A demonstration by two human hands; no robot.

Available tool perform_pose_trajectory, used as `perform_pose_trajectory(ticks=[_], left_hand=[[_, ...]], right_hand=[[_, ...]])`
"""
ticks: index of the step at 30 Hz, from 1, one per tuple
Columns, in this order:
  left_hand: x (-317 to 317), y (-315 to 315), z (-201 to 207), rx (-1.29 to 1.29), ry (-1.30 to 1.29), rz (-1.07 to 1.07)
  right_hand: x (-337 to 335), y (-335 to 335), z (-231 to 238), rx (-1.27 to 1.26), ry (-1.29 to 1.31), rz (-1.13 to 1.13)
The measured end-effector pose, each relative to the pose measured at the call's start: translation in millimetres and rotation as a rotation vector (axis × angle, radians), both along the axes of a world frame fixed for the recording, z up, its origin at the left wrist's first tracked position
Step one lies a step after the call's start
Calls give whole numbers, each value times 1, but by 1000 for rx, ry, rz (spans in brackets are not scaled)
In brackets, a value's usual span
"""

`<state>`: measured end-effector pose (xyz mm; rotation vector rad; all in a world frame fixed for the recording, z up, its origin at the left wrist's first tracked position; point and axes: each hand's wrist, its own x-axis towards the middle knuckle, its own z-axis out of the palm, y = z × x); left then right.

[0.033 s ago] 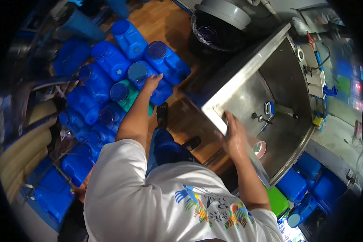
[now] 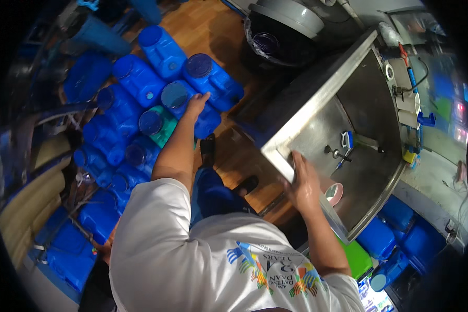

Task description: The person washes a blue plastic jerrycan in a stainless steel sink. They rinse the jerrycan under running water, scrub the exterior and interior with a brush and sponge, and rinse again. The jerrycan is handled one at a time and placed back on the counter after cleaning.

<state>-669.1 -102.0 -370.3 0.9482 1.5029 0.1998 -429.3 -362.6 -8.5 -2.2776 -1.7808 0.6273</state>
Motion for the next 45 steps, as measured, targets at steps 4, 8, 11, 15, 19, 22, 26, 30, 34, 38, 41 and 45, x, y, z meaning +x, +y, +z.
perform_pose_trajectory(ticks=[4,8,11,15,19,22,26,30,34,38,41,45], left_hand=[[61,49,-63,-142,-7,258],[99,64,-116,-205,-182,457],[101,80,-141,-508,-452,580],[88,94,-130,-485,-470,600],[70,102,-44,-176,-639,587],[54,108,64,138,-653,384],[36,122,232,351,-728,56],[37,120,395,527,-596,-281],[37,86,556,780,-458,-525],[68,61,702,1030,-379,-1025],[120,27,746,1476,-377,-1076],[243,-23,758,1630,-376,-1196]], right_hand=[[3,7,-6,3,-32,24],[11,12,-12,-42,-21,1],[16,20,-10,-46,32,-24],[18,20,-2,-92,72,-58],[17,6,0,-120,54,-55],[14,-1,-3,-92,45,-77],[16,2,3,-38,117,-94],[49,-11,74,60,349,-31],[120,-67,238,234,-31,63],[198,-112,388,235,-391,-101],[258,-134,418,588,-442,-276],[304,-157,350,1316,-217,-362]])
